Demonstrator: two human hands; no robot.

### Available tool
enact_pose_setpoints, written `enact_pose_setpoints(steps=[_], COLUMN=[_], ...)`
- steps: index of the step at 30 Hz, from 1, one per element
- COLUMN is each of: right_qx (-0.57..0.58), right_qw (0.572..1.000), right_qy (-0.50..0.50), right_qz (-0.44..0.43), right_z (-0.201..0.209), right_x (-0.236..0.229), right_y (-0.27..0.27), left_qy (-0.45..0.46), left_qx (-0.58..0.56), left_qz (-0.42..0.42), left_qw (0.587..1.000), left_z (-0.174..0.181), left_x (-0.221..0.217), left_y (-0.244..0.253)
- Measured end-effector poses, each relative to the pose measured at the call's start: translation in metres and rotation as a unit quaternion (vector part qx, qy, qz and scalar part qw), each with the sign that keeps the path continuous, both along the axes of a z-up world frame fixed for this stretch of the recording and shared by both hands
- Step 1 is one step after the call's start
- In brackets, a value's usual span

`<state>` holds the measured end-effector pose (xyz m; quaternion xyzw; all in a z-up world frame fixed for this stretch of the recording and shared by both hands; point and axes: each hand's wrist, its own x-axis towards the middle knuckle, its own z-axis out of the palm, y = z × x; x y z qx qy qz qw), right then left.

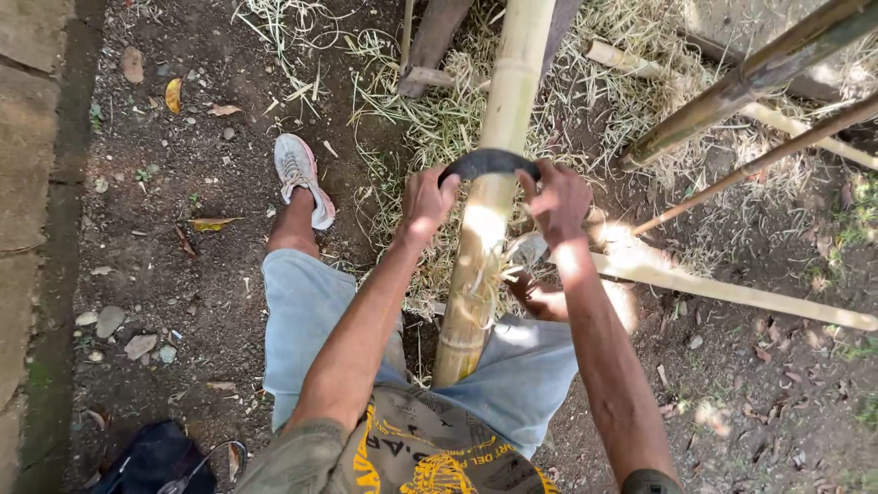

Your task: Shaving the outer layer of a bamboo pole using a curved blade.

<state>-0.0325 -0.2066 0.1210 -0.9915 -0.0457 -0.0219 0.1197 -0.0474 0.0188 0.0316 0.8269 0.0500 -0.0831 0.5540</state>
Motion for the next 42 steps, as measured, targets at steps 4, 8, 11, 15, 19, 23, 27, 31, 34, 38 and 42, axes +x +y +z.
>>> enact_pose_setpoints(steps=[4,8,11,15,19,23,27,31,34,38,42], right_qx=[-0.027,-0.047,-0.005,-0.051,-0.001,0.131,0.083,0.084,0.167,0.213,0.221], right_qw=[0.996,0.994,0.999,0.993,1.000,0.991,0.994,0.990,0.985,0.962,0.967], right_qy=[-0.068,-0.087,-0.048,-0.101,-0.024,-0.018,0.043,0.102,0.038,0.150,0.094], right_qz=[0.046,0.052,0.004,0.035,0.020,0.010,-0.049,-0.049,0.022,0.080,0.087], right_z=[-0.004,-0.012,-0.019,-0.031,0.021,0.035,0.036,0.030,0.039,-0.033,-0.009], right_x=[0.026,0.005,-0.025,-0.090,-0.158,-0.181,-0.183,-0.172,-0.152,-0.164,-0.138], right_y=[-0.004,-0.002,0.003,-0.004,0.016,0.031,0.029,0.022,0.021,-0.014,-0.010], left_qy=[0.039,0.044,0.012,0.013,-0.040,-0.146,0.077,0.233,0.151,0.149,-0.162], left_qx=[0.046,0.044,0.019,0.049,0.140,0.195,0.157,-0.072,-0.264,-0.346,-0.040], left_qz=[-0.004,-0.010,-0.005,-0.023,-0.058,-0.001,-0.117,-0.106,-0.161,-0.187,-0.205], left_qw=[0.998,0.998,1.000,0.998,0.988,0.970,0.978,0.964,0.939,0.907,0.965], left_z=[-0.009,-0.031,-0.004,0.001,0.010,0.012,0.041,0.074,-0.005,-0.040,-0.039], left_x=[0.037,0.026,-0.002,-0.073,-0.148,-0.177,-0.150,-0.093,-0.050,-0.036,-0.033], left_y=[-0.005,-0.005,0.005,0.012,0.021,0.031,0.039,0.021,-0.020,-0.033,-0.054])
